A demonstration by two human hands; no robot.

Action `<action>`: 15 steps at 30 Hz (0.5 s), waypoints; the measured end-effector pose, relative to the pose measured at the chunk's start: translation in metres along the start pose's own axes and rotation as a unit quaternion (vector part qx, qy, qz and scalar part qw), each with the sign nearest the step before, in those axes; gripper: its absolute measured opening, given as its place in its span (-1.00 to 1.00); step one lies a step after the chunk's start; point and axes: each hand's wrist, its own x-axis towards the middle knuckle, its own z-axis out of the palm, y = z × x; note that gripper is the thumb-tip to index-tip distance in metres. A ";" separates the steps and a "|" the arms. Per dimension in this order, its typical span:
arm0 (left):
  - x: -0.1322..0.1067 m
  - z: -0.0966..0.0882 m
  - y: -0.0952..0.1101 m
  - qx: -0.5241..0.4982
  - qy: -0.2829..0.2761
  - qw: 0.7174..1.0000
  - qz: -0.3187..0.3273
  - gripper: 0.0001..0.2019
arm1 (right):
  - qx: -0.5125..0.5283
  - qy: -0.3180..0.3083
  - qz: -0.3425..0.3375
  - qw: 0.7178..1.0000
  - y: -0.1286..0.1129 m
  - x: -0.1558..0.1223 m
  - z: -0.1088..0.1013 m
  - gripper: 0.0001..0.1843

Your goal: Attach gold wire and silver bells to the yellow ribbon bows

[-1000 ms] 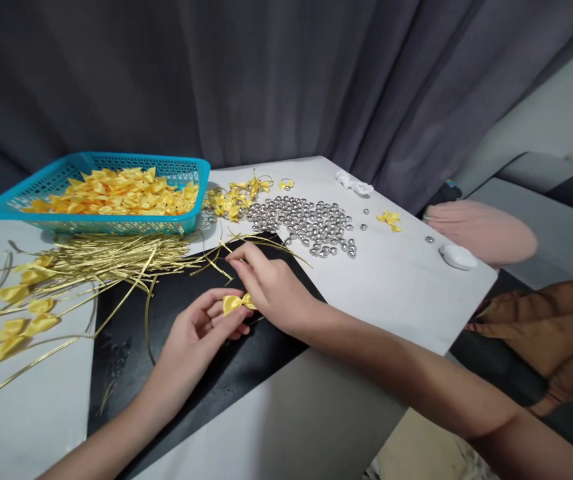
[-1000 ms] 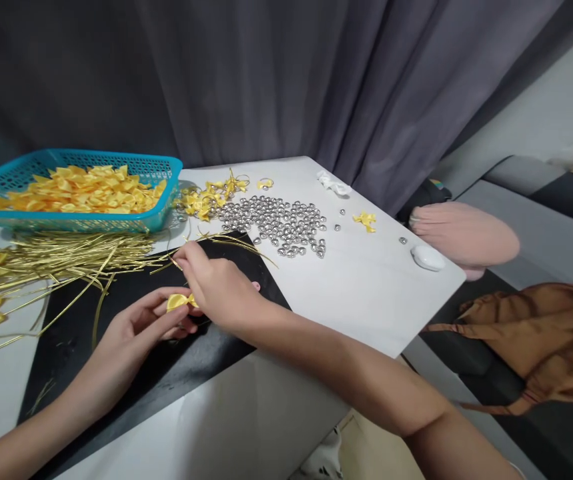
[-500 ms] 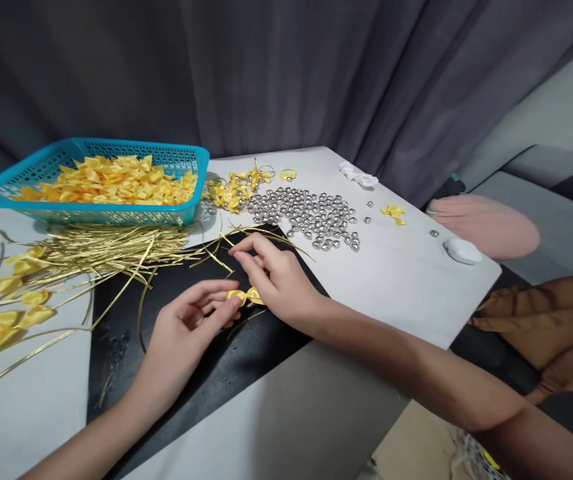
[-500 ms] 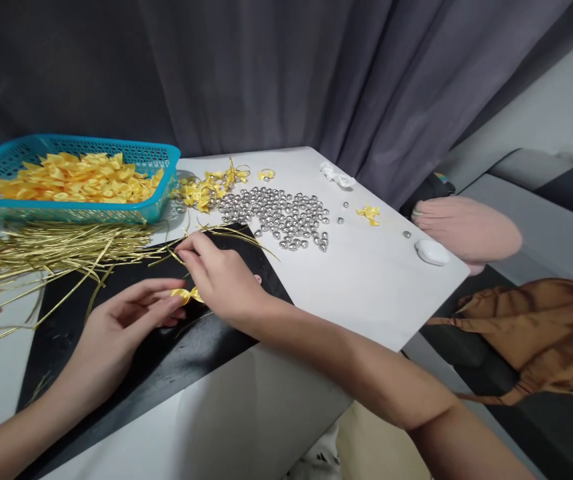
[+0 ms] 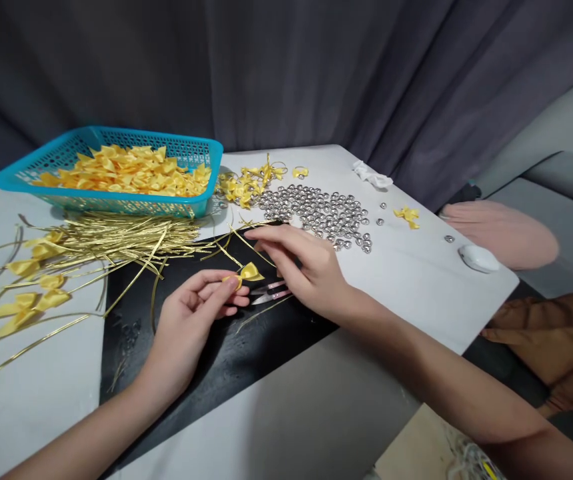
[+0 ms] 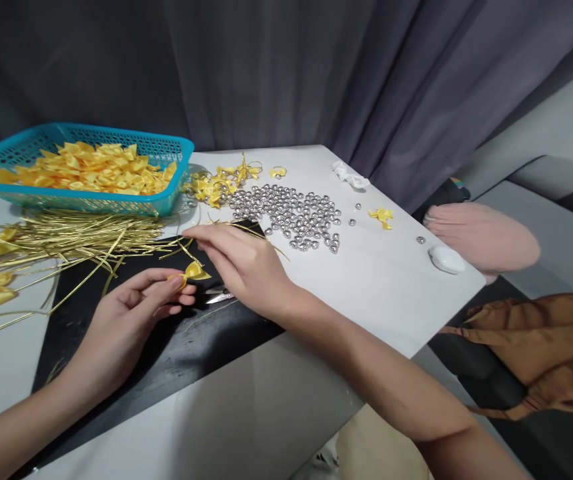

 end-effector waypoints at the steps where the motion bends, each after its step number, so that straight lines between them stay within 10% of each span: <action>1: 0.000 0.000 0.000 -0.003 0.003 1.000 -0.002 -0.73 | -0.002 -0.009 0.010 1.000 -0.001 -0.001 0.000 -0.74; 15: 0.005 0.000 -0.001 0.014 0.037 0.999 0.017 -0.76 | -0.234 -0.086 -0.149 0.957 -0.007 -0.004 -0.003 -0.74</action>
